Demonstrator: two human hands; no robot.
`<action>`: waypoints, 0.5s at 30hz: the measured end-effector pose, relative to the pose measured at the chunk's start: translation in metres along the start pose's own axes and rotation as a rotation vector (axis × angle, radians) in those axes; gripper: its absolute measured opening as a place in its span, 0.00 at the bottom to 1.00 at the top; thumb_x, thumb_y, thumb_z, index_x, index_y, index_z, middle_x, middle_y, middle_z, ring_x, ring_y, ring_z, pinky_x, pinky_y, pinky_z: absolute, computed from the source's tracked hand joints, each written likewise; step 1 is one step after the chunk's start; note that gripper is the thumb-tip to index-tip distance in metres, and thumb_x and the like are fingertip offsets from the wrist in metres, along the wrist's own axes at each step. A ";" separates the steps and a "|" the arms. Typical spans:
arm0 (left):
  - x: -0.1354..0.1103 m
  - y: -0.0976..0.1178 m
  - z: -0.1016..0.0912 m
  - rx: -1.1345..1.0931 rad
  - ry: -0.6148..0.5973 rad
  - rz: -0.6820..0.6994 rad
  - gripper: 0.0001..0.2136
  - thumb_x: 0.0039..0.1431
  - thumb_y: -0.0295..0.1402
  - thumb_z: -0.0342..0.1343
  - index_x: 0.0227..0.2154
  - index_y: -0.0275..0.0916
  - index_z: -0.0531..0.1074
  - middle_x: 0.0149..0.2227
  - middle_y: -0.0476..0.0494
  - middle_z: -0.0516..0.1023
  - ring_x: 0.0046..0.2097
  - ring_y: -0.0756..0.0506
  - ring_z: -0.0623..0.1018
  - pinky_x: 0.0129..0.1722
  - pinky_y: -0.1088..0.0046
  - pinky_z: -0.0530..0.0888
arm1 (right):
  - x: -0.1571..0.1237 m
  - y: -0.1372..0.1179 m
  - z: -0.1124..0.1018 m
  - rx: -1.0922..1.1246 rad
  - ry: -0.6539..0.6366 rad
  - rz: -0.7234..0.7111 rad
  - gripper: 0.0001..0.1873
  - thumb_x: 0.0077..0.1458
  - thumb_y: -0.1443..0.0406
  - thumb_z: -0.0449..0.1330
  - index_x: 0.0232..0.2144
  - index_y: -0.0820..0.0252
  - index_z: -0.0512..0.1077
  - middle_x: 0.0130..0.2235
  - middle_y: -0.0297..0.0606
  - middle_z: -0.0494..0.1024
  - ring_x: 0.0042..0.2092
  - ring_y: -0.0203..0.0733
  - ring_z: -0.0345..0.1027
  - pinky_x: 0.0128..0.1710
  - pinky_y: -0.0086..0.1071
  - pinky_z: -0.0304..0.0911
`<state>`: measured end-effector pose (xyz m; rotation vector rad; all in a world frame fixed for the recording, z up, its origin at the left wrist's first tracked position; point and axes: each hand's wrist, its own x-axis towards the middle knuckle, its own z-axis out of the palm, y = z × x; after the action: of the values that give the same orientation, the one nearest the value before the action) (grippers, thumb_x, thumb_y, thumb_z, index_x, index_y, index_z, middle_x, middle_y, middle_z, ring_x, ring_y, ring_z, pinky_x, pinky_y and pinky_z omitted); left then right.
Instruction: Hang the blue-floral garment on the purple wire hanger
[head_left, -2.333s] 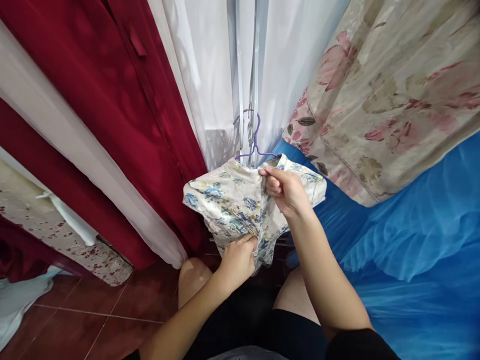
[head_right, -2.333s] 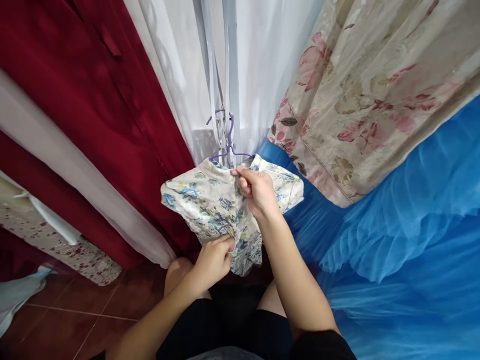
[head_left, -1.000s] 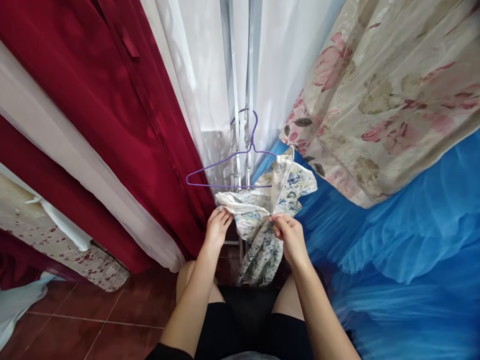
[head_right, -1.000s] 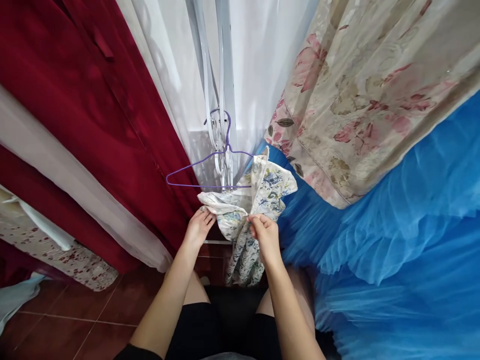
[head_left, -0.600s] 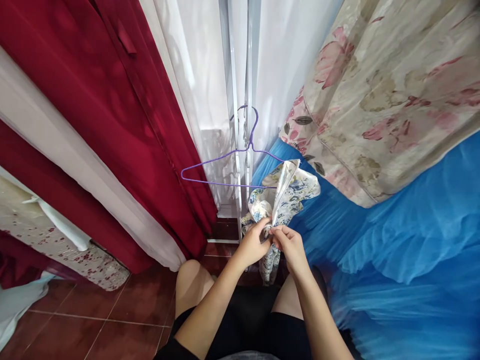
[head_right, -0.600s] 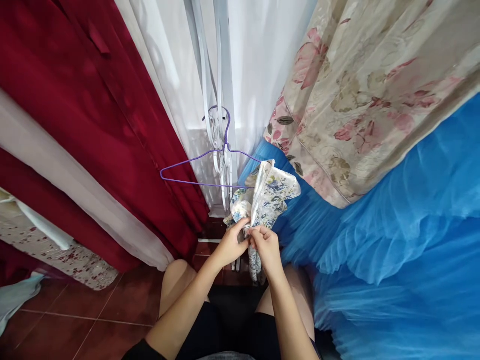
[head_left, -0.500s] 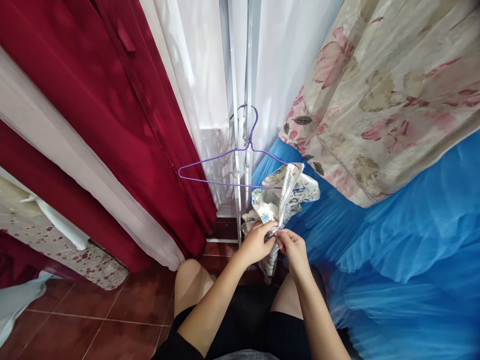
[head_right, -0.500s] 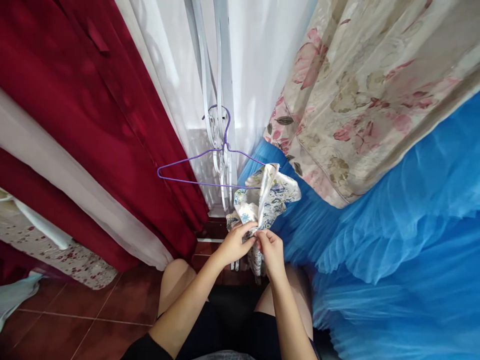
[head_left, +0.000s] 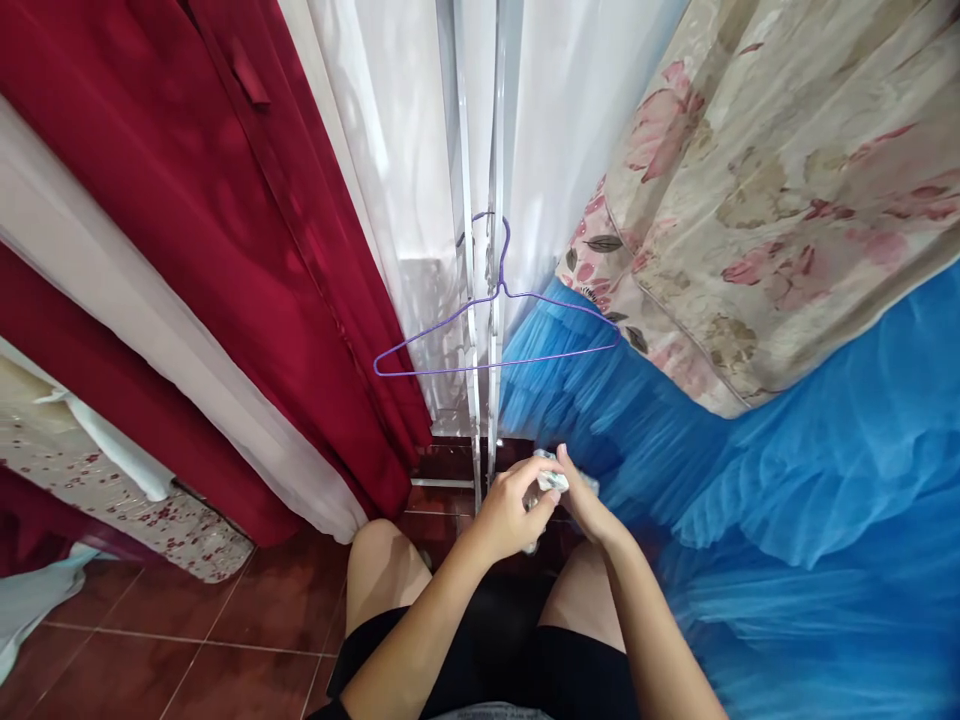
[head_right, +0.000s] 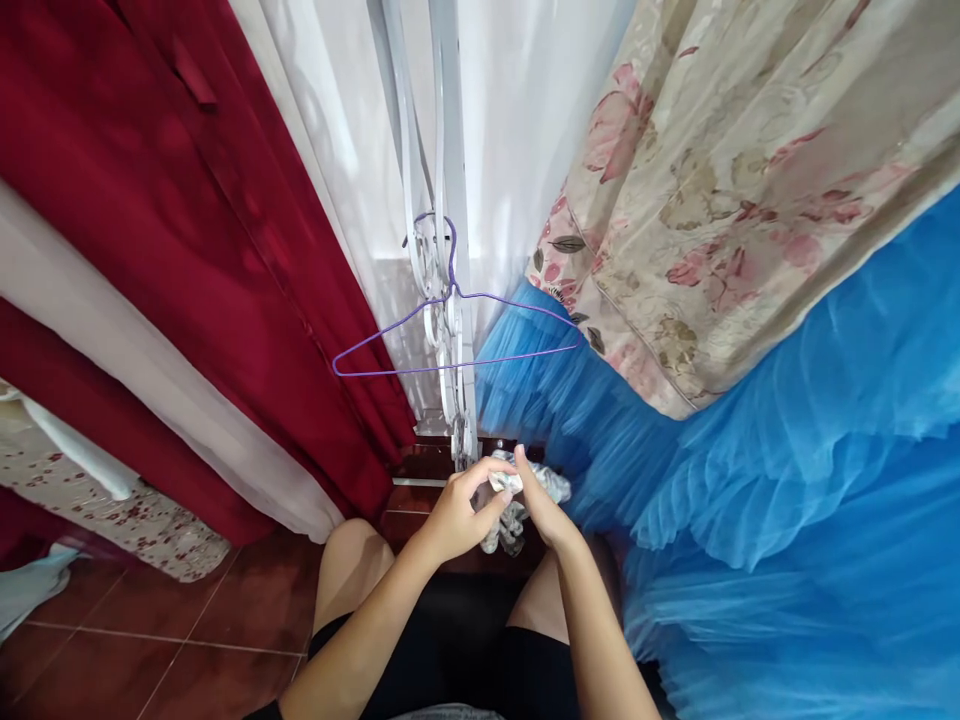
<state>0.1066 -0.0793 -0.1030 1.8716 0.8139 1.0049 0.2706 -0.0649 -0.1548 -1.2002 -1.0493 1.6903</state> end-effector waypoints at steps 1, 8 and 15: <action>-0.002 0.007 -0.005 -0.001 -0.052 -0.010 0.18 0.64 0.29 0.56 0.56 0.43 0.71 0.47 0.43 0.81 0.49 0.43 0.80 0.51 0.68 0.74 | 0.004 -0.005 0.005 0.084 -0.093 0.064 0.35 0.56 0.34 0.53 0.30 0.59 0.75 0.30 0.39 0.78 0.35 0.44 0.72 0.37 0.34 0.66; -0.016 0.008 -0.074 0.075 0.101 -0.039 0.23 0.69 0.42 0.53 0.63 0.42 0.63 0.52 0.38 0.77 0.55 0.41 0.75 0.58 0.63 0.68 | 0.009 -0.042 0.039 0.142 -0.504 0.181 0.21 0.46 0.51 0.74 0.30 0.64 0.76 0.28 0.34 0.76 0.30 0.35 0.70 0.34 0.27 0.65; -0.042 -0.020 -0.099 0.061 -0.485 -0.048 0.26 0.69 0.54 0.45 0.42 0.36 0.77 0.39 0.39 0.79 0.43 0.41 0.78 0.49 0.64 0.73 | -0.018 -0.133 0.024 -0.233 -0.784 0.036 0.21 0.48 0.54 0.73 0.25 0.67 0.74 0.22 0.29 0.67 0.23 0.28 0.55 0.22 0.23 0.52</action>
<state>-0.0020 -0.0690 -0.1019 2.0210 0.5975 0.4644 0.2699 -0.0401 -0.0203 -0.6725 -1.7292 2.1734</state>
